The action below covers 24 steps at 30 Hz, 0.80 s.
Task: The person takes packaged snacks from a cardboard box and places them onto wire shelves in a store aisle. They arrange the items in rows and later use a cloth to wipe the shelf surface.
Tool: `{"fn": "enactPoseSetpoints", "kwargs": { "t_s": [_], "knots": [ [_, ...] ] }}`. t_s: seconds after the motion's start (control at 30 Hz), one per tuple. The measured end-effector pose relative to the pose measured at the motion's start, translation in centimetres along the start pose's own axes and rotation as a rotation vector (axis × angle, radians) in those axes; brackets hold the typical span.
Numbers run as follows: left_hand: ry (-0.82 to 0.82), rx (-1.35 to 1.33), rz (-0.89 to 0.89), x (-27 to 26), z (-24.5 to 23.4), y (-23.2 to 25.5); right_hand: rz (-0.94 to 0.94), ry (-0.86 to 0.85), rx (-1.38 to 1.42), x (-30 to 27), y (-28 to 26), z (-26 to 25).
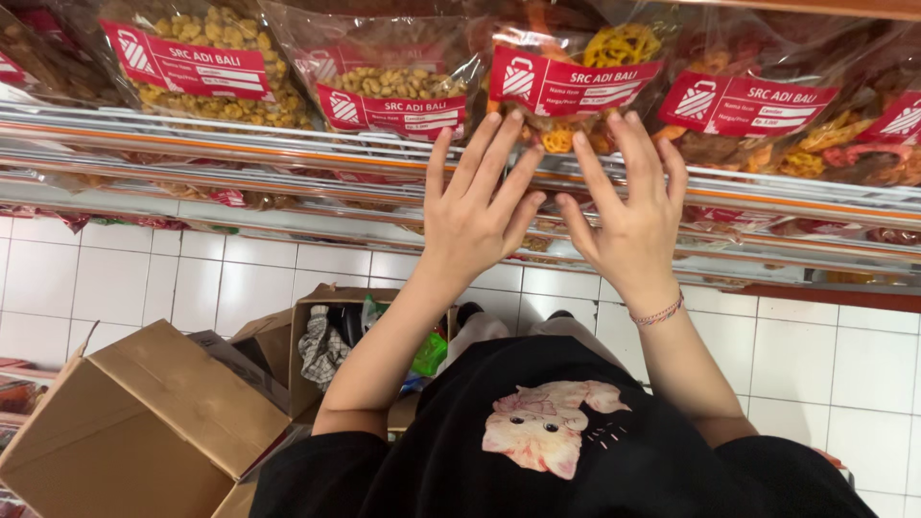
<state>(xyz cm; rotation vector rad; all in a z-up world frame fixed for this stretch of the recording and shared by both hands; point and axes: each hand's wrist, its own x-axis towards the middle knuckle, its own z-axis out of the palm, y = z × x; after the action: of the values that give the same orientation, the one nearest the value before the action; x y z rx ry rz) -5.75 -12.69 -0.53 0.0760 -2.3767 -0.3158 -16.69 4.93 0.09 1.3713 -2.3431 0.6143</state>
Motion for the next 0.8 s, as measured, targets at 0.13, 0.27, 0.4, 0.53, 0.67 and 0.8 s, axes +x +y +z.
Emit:
{"fn": "enactPoseSetpoints", "kwargs": {
  "t_s": [0.13, 0.27, 0.4, 0.53, 0.67, 0.8],
  "knots": [
    [-0.048, 0.015, -0.037, 0.0, 0.2, 0.4, -0.001, -0.017, -0.04, 0.3, -0.1, -0.5],
    [-0.06, 0.051, -0.047, 0.2, 0.4, 0.2, 0.006, -0.045, -0.057, 0.9, -0.2, -1.0],
    [-0.053, 0.036, -0.09, -0.2, 0.7, 0.1, 0.086, -0.083, 0.037, 0.3, -0.1, -1.1],
    [-0.015, 0.056, -0.051, -0.2, 0.4, -0.2, 0.13, -0.029, 0.053, 0.5, 0.1, -0.3],
    [-0.05, 0.187, -0.042, 0.4, 0.0, -0.1, 0.03, -0.009, -0.054, 0.9, -0.3, 0.4],
    [-0.004, 0.244, -0.11, 1.0, 0.0, 0.3, 0.079, -0.038, -0.033, 0.9, -0.3, 0.4]
  ]
}}
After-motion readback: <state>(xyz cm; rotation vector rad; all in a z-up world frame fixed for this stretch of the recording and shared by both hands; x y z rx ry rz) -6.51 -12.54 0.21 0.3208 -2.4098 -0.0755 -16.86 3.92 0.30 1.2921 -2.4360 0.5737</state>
